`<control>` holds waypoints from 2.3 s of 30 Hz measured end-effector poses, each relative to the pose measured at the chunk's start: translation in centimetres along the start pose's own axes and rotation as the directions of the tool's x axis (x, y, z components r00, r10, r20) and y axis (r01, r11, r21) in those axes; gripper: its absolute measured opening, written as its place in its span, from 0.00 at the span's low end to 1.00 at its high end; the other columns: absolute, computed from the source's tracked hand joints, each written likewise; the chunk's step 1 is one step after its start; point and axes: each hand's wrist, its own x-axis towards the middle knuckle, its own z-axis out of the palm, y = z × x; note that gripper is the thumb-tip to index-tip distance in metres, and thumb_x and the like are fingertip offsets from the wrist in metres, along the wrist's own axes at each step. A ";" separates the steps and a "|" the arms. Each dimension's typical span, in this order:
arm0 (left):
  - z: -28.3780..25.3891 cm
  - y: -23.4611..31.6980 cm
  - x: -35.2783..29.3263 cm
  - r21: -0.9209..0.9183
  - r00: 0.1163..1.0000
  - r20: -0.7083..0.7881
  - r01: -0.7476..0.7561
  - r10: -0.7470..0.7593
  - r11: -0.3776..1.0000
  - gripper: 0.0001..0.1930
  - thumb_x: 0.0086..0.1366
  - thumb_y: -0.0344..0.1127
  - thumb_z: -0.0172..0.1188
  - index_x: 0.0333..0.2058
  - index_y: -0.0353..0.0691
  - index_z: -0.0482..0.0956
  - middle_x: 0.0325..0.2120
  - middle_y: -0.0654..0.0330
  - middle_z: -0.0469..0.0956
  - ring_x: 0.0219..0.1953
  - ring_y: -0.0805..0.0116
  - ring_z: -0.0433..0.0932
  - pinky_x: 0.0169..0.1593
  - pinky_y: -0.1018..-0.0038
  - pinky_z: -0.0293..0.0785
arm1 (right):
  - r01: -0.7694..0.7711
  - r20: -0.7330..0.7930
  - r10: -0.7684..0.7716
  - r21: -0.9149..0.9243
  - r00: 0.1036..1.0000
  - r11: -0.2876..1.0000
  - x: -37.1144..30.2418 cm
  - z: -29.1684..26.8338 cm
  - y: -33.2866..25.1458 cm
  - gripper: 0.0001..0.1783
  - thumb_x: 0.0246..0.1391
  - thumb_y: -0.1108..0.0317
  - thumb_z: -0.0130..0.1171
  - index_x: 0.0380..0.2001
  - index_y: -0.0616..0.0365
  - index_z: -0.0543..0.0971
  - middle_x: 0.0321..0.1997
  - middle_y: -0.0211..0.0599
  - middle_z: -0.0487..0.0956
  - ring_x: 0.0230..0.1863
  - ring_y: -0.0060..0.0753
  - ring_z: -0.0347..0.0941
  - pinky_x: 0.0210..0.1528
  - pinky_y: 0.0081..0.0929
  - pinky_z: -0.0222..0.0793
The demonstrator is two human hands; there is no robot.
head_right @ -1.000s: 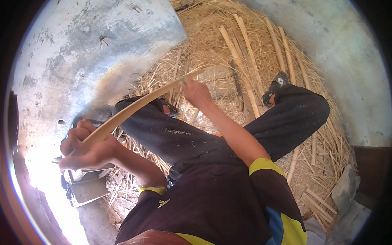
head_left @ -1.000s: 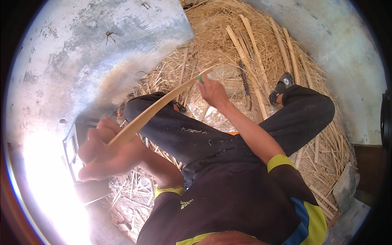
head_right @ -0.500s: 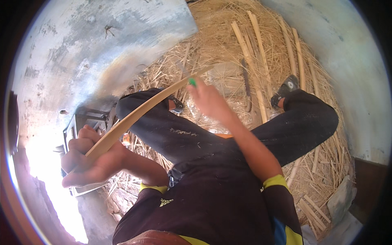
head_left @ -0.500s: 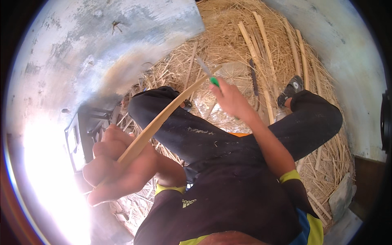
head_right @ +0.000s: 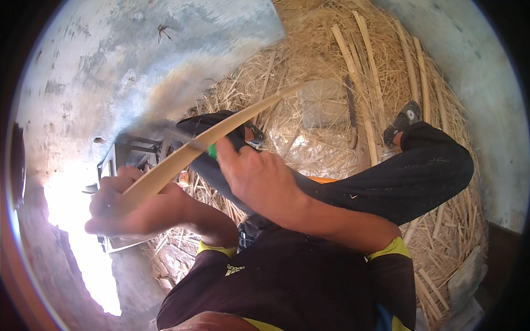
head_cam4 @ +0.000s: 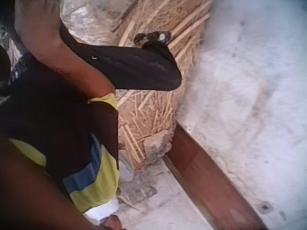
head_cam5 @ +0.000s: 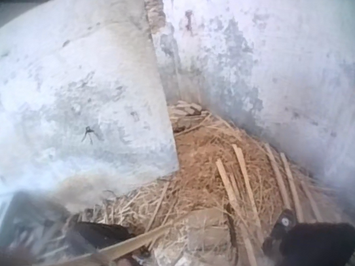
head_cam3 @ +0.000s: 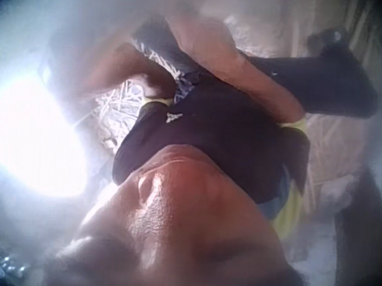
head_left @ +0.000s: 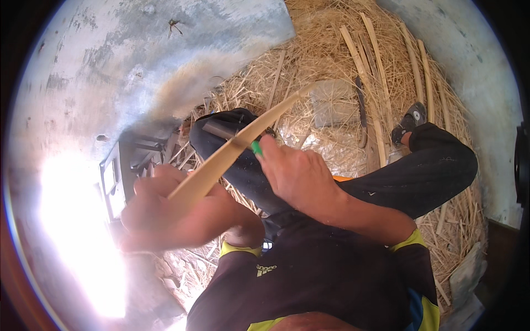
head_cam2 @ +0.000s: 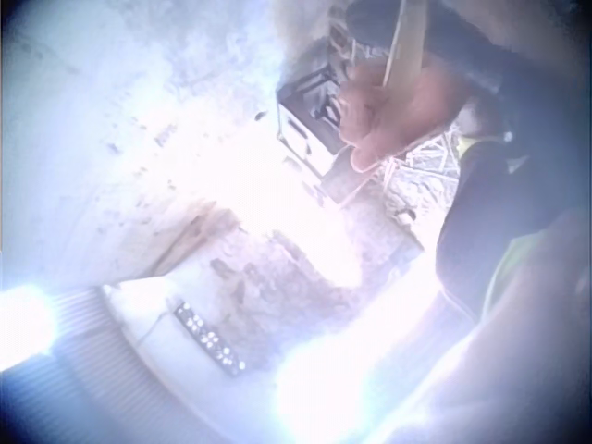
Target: The person sits cross-legged on a straw-covered floor and uses a green-handled knife to shave thin strips from a long bamboo stick. They hold the stick with their left hand and scrape the surface with the knife in their right hand, producing wood shavings.
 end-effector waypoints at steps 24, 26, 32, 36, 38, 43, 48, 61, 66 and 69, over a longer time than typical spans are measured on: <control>0.4 -0.3 -0.7 -0.030 1.000 -0.016 -0.003 0.002 1.000 0.29 0.70 0.59 0.28 0.15 0.47 0.54 0.07 0.71 0.46 0.09 0.81 0.41 0.14 0.83 0.40 | 0.085 0.025 -0.088 0.108 0.996 0.991 0.6 -2.3 -1.2 0.10 0.58 0.66 0.52 0.35 0.62 0.67 0.15 0.48 0.72 0.17 0.51 0.72 0.18 0.41 0.66; 0.5 0.1 -0.6 -0.013 1.000 -0.019 -0.011 0.011 1.000 0.29 0.70 0.59 0.28 0.15 0.47 0.54 0.07 0.71 0.46 0.09 0.81 0.41 0.14 0.83 0.39 | -0.126 0.093 0.126 0.002 0.988 0.992 1.2 -1.2 1.8 0.10 0.58 0.66 0.51 0.35 0.62 0.66 0.17 0.50 0.73 0.19 0.52 0.72 0.19 0.41 0.67; 0.3 0.3 -1.0 -0.038 1.000 0.005 -0.021 0.021 0.999 0.29 0.70 0.59 0.28 0.15 0.47 0.54 0.07 0.70 0.46 0.09 0.81 0.41 0.14 0.83 0.38 | 0.100 -0.008 -0.100 0.073 0.995 0.992 0.3 -2.0 -0.5 0.10 0.58 0.66 0.51 0.37 0.61 0.67 0.18 0.47 0.74 0.19 0.50 0.73 0.19 0.41 0.68; -0.1 0.5 -1.2 -0.015 0.998 0.060 -0.002 0.003 1.000 0.29 0.70 0.59 0.27 0.18 0.44 0.56 0.07 0.68 0.47 0.09 0.80 0.44 0.13 0.83 0.41 | 0.069 0.006 -0.069 -0.051 0.998 0.996 0.5 -1.8 -0.5 0.11 0.58 0.65 0.51 0.38 0.61 0.67 0.17 0.45 0.74 0.18 0.48 0.73 0.19 0.40 0.68; 0.0 0.3 -0.4 -0.004 0.995 0.099 0.017 -0.016 1.000 0.30 0.70 0.59 0.23 0.21 0.41 0.55 0.07 0.66 0.49 0.08 0.79 0.47 0.13 0.82 0.44 | 0.043 0.018 -0.042 -0.079 0.999 0.996 0.4 -1.9 -1.2 0.11 0.58 0.65 0.51 0.39 0.61 0.67 0.16 0.44 0.73 0.18 0.48 0.73 0.19 0.40 0.69; -1.1 0.3 -1.0 -0.046 0.995 0.103 0.026 -0.021 0.999 0.30 0.70 0.60 0.20 0.19 0.42 0.55 0.07 0.66 0.49 0.08 0.79 0.47 0.14 0.82 0.44 | 0.066 -0.082 -0.072 -0.068 0.994 0.995 -0.5 -0.2 -0.5 0.11 0.57 0.66 0.52 0.39 0.61 0.67 0.16 0.45 0.73 0.19 0.48 0.74 0.19 0.41 0.69; -0.3 0.4 0.0 0.025 0.989 0.140 -0.044 0.040 0.999 0.31 0.71 0.58 0.21 0.17 0.43 0.56 0.07 0.67 0.51 0.08 0.79 0.50 0.13 0.82 0.46 | -0.134 0.016 0.139 -0.167 0.990 0.977 -0.6 1.4 5.6 0.12 0.56 0.69 0.50 0.40 0.66 0.67 0.17 0.52 0.74 0.21 0.56 0.74 0.24 0.46 0.70; -0.2 -0.7 -0.1 -0.125 0.996 0.088 0.022 -0.011 0.992 0.31 0.70 0.61 0.24 0.16 0.44 0.56 0.07 0.68 0.49 0.08 0.79 0.47 0.13 0.83 0.45 | 0.140 -0.074 -0.126 0.249 0.989 0.958 0.1 -1.9 -1.5 0.11 0.59 0.65 0.51 0.34 0.61 0.66 0.16 0.49 0.73 0.18 0.54 0.72 0.19 0.44 0.66; -0.9 -1.6 1.1 -0.093 0.968 0.224 -0.097 0.115 0.991 0.31 0.70 0.62 0.23 0.17 0.46 0.56 0.04 0.67 0.51 0.06 0.79 0.48 0.11 0.83 0.47 | -0.078 0.032 0.078 -0.005 0.996 0.997 0.2 -1.2 1.4 0.10 0.58 0.66 0.52 0.33 0.60 0.65 0.16 0.47 0.72 0.17 0.53 0.72 0.18 0.45 0.66; -0.7 -1.9 0.7 -0.112 0.970 0.175 -0.152 0.170 0.982 0.30 0.70 0.60 0.22 0.21 0.44 0.58 0.03 0.67 0.53 0.05 0.80 0.49 0.10 0.83 0.48 | 0.041 0.009 -0.041 0.068 0.999 0.997 -0.3 -1.9 -0.8 0.10 0.59 0.65 0.50 0.32 0.60 0.66 0.15 0.48 0.72 0.18 0.54 0.73 0.18 0.45 0.67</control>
